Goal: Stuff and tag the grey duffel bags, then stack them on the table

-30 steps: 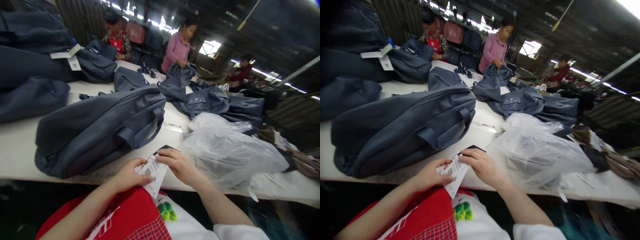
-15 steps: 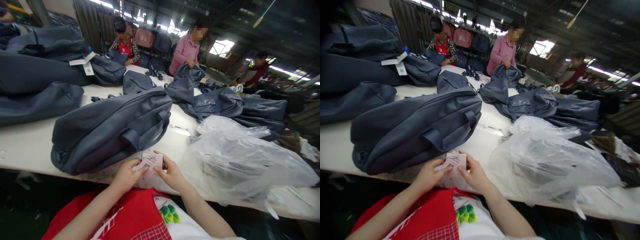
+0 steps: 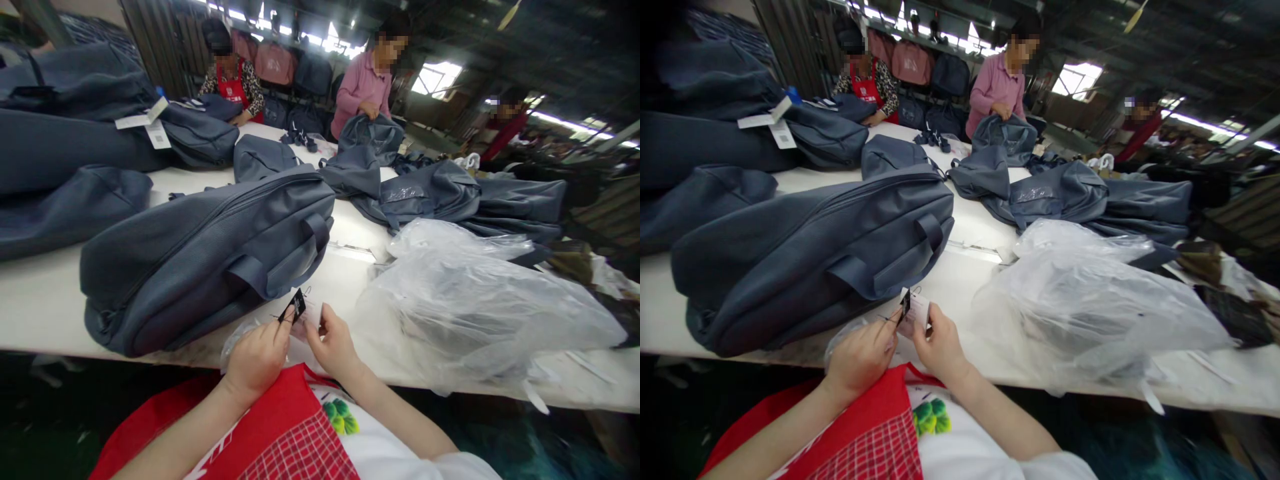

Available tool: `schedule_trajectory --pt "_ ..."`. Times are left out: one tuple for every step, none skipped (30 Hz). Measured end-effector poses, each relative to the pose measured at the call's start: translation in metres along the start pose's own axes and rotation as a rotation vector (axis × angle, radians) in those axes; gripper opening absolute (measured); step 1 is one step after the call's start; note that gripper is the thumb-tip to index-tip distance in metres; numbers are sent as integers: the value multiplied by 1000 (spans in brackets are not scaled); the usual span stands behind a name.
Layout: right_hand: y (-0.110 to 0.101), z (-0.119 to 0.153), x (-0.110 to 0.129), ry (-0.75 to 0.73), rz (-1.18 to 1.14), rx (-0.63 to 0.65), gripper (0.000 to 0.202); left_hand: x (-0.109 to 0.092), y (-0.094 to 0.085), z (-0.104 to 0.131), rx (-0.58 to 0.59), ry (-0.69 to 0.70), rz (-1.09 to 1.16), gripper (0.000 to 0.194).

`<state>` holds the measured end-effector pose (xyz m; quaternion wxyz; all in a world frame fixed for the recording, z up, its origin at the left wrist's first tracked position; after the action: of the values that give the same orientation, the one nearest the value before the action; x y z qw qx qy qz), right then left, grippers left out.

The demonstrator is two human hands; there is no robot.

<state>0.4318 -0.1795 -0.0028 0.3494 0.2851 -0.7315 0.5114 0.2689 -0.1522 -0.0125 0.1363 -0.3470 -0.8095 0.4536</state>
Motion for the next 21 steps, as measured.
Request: schedule_trajectory --pt "2 1 1 -2 -54 24 6 -3 1 0 -16 23 -16 46" --pt "4 3 2 -6 -102 49 6 -5 2 -1 -26 42 -26 49" --pt "4 4 2 -16 -141 70 6 -7 3 -1 -28 54 -28 52" --pt "4 5 3 -33 -166 86 6 -9 4 -1 -26 56 -19 55" --pt "4 5 3 -55 -176 89 5 -10 5 -1 -20 51 -1 58" --pt "4 6 3 -79 -172 89 4 -11 6 -1 -7 40 23 60" --pt "4 6 3 -103 -161 89 6 -11 6 0 11 27 53 62" --pt "4 6 2 -122 -149 90 11 -12 7 0 35 14 88 64" --pt "5 6 1 -134 -137 91 16 -12 7 1 62 2 127 65" --pt "5 6 -1 -135 -127 88 20 -12 7 2 89 -5 170 66" --pt "6 5 -4 -124 -115 82 21 -11 6 2 112 -9 215 64" --pt "7 5 -6 -104 -103 72 20 -11 5 1 118 -25 259 60" --pt "8 4 -9 -82 -89 56 17 -9 3 0 102 -62 299 55" --pt "8 4 -11 -65 -74 45 14 -7 0 -2 64 -127 333 50" --pt "9 5 -12 -62 -62 48 11 -4 -3 -4 10 -216 362 47" --pt "11 5 -13 -75 -56 70 9 0 -5 -7 -40 -322 394 45" --pt "13 6 -13 -105 -51 102 8 3 -7 -9 -63 -431 440 46" --pt "15 8 -12 -144 -45 134 7 5 -6 -10 -50 -532 506 50" --pt "17 9 -11 -187 -37 165 5 7 -5 -11 -7 -619 589 55" --pt "20 11 -9 -224 -30 194 4 8 -2 -12 48 -690 681 58" --pt "22 12 -8 -252 -24 216 5 8 1 -11 102 -752 769 59"
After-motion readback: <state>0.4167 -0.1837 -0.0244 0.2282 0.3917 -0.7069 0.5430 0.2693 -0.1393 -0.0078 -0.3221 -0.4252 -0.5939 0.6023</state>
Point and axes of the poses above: each hand's wrist, its own z-axis away from the middle knuckle, its own y-axis out of the palm, x = y × z, the point moved 2 cm from there along -z, towards the middle knuckle, and after that the axes turned 6 degrees about -x, right-handed, at the moved point
